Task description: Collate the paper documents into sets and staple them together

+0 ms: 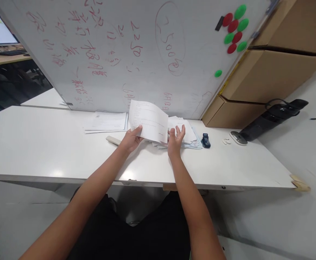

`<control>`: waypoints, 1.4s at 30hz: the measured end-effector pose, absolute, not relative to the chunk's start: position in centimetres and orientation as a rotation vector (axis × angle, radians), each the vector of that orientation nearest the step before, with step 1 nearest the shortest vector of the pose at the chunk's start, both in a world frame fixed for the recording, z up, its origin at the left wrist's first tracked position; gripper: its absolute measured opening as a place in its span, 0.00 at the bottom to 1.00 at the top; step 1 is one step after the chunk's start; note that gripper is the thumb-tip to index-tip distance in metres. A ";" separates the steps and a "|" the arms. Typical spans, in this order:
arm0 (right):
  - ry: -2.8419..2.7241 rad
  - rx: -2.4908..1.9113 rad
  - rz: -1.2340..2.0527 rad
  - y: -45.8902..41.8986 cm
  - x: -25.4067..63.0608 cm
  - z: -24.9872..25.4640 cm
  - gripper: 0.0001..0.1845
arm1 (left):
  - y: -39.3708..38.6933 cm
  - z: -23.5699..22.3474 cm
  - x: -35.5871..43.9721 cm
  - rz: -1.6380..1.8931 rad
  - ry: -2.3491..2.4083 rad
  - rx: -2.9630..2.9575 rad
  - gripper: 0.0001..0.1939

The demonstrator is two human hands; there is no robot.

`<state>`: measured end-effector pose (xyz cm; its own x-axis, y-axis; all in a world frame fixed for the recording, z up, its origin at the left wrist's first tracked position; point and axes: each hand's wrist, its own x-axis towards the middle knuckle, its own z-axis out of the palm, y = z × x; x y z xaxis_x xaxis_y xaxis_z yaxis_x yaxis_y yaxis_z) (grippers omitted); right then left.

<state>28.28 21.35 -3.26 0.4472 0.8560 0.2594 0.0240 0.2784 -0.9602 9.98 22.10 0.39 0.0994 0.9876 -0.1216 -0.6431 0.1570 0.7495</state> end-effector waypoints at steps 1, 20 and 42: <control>-0.920 -1.136 0.770 21.3 28.3 -3.1 0.42 | 22.1 0.4 10.0 1.324 0.722 0.597 0.19; -0.624 -1.065 1.168 21.2 28.6 -2.0 0.61 | 20.9 0.5 10.7 1.376 1.247 1.182 0.24; -0.333 -1.108 0.695 22.6 30.9 -2.8 0.15 | 21.0 1.0 10.4 1.082 0.970 1.194 0.21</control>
<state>30.93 22.62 -2.83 0.7457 0.6603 -0.0896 -0.3443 0.2667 -0.9002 10.43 21.05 1.00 0.2213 0.9751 -0.0150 -0.1208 0.0426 0.9918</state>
